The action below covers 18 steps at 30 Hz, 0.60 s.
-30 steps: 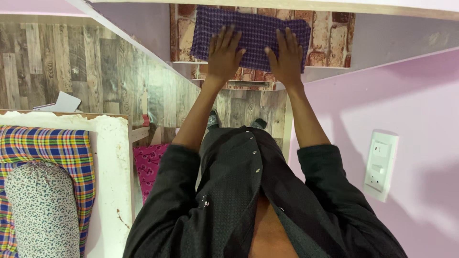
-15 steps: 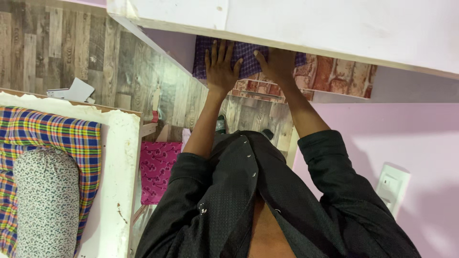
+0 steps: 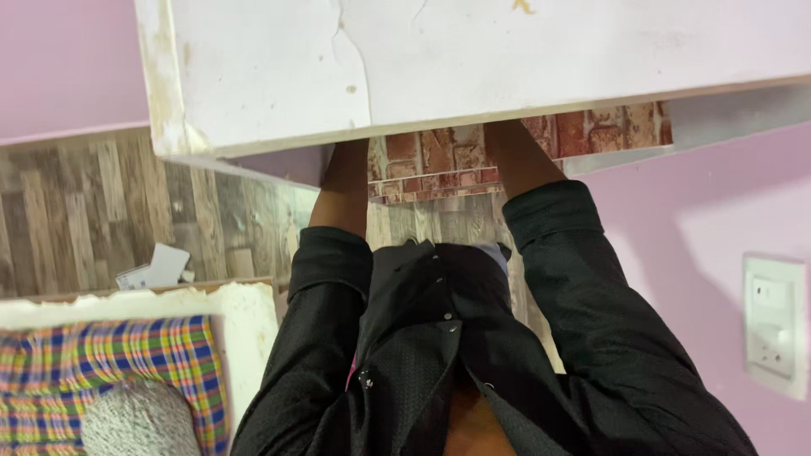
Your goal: The person wipes a tiled countertop, the interior shelves of a small white unit, and a wooden surface with a purple cloth by hand.
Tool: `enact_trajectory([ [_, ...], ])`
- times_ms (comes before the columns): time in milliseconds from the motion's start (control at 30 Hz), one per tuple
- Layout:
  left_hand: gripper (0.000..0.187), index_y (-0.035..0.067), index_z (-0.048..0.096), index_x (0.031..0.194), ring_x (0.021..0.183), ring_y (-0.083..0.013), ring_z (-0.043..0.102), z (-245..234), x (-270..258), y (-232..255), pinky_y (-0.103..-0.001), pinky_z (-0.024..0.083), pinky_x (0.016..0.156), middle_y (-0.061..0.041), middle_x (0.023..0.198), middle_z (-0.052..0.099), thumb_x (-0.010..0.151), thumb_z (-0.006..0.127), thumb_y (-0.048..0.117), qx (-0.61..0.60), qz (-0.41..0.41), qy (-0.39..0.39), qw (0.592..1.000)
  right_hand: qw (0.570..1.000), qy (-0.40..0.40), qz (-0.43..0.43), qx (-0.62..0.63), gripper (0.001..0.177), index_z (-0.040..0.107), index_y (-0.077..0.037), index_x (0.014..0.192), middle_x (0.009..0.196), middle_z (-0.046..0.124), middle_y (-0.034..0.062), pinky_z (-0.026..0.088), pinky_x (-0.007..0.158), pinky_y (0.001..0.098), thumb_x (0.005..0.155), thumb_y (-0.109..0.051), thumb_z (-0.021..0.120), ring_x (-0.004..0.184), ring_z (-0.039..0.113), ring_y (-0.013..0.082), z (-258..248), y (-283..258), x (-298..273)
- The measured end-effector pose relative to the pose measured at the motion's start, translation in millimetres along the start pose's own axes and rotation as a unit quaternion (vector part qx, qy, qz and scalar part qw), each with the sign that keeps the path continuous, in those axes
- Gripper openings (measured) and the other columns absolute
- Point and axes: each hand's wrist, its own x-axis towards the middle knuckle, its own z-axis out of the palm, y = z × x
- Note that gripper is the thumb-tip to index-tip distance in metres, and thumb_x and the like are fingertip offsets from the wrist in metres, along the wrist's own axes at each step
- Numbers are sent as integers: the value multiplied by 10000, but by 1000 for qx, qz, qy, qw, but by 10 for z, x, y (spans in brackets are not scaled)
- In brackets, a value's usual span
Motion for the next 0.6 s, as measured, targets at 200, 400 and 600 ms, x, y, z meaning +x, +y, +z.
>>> enact_trajectory([
  [200,513,90,630,1339,1251,-368,531,-50,-113,44,-565,389,1092,-165,1331,593,1053,470,484,-20,27,-12,999,1000,6,8,9,697,552,-137,1490,1450,581,168,284,1209,555,1044,-657,424,1399,476,331,-92,-142,-288],
  [400,471,71,671,1274,1165,-367,595,-299,-718,473,-552,440,1045,-179,1237,654,1052,500,449,-67,90,-58,992,999,-4,-33,-7,727,523,-121,1510,1487,541,180,223,1234,573,1033,-662,428,1439,428,349,-96,-222,-1005],
  [600,500,40,668,1294,1176,-385,607,-405,-1227,678,-580,416,1071,-208,1250,665,1047,513,447,-56,132,-44,989,967,200,-147,-49,790,477,-82,1541,1550,471,207,124,1232,605,1003,-659,452,1478,347,407,104,177,-1698],
])
